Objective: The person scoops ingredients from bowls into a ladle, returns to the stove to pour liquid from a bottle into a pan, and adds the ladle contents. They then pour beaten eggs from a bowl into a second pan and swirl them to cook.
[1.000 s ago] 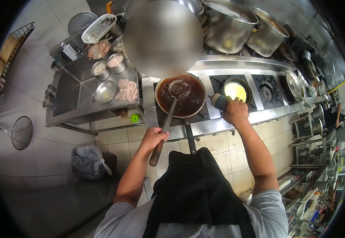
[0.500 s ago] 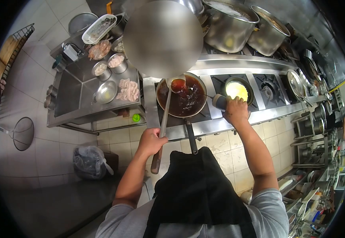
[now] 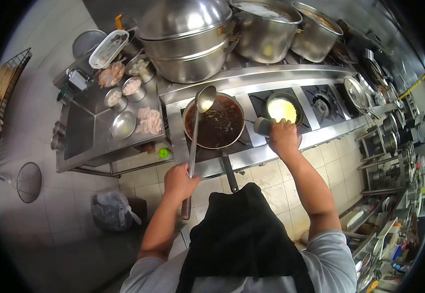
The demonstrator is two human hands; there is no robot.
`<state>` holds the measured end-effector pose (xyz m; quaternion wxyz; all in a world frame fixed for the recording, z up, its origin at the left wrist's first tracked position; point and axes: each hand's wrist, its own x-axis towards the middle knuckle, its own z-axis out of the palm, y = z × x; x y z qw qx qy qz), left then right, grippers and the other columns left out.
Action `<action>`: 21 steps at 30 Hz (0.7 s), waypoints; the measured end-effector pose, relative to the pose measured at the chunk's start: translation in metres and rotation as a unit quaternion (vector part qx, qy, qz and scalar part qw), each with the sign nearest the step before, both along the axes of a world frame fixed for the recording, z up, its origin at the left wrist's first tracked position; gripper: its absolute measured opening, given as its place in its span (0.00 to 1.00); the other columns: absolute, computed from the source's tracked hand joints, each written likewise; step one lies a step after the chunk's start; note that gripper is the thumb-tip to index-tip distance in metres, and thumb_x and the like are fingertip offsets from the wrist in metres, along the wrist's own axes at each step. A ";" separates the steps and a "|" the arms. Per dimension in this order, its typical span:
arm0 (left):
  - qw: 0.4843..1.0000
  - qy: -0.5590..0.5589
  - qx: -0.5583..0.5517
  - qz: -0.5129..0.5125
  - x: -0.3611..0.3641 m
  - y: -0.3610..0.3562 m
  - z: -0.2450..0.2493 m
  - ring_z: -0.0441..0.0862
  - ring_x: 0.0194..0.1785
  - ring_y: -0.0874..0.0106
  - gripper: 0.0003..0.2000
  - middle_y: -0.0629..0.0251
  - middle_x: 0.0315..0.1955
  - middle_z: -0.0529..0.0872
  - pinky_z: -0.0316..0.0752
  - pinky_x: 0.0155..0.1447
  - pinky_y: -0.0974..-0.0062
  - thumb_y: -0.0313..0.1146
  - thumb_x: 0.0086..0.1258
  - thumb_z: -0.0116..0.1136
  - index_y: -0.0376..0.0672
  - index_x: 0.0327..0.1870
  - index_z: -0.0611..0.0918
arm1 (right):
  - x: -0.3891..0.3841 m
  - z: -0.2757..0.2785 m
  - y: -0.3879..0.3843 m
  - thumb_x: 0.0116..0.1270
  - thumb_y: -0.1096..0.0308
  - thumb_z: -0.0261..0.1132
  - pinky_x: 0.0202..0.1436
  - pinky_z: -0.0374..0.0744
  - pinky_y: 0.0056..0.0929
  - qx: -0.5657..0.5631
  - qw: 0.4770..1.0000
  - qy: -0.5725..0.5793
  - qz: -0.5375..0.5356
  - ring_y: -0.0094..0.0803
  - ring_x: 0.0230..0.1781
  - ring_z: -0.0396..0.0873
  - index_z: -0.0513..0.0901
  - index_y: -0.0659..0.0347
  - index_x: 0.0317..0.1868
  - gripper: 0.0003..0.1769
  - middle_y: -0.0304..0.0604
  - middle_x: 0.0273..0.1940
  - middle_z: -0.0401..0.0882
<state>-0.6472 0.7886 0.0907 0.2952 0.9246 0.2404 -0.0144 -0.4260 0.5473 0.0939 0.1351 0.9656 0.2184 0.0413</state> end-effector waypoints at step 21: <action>0.912 0.049 -0.395 0.102 0.017 -0.044 -0.031 0.66 0.21 0.74 0.11 0.73 0.18 0.68 0.63 0.26 0.75 0.40 0.58 0.63 0.49 0.25 0.72 | -0.036 0.006 -0.174 0.48 0.56 0.75 0.57 0.72 0.42 0.629 0.753 0.181 -0.056 0.52 0.53 0.74 0.62 0.60 0.63 0.45 0.55 0.50 0.75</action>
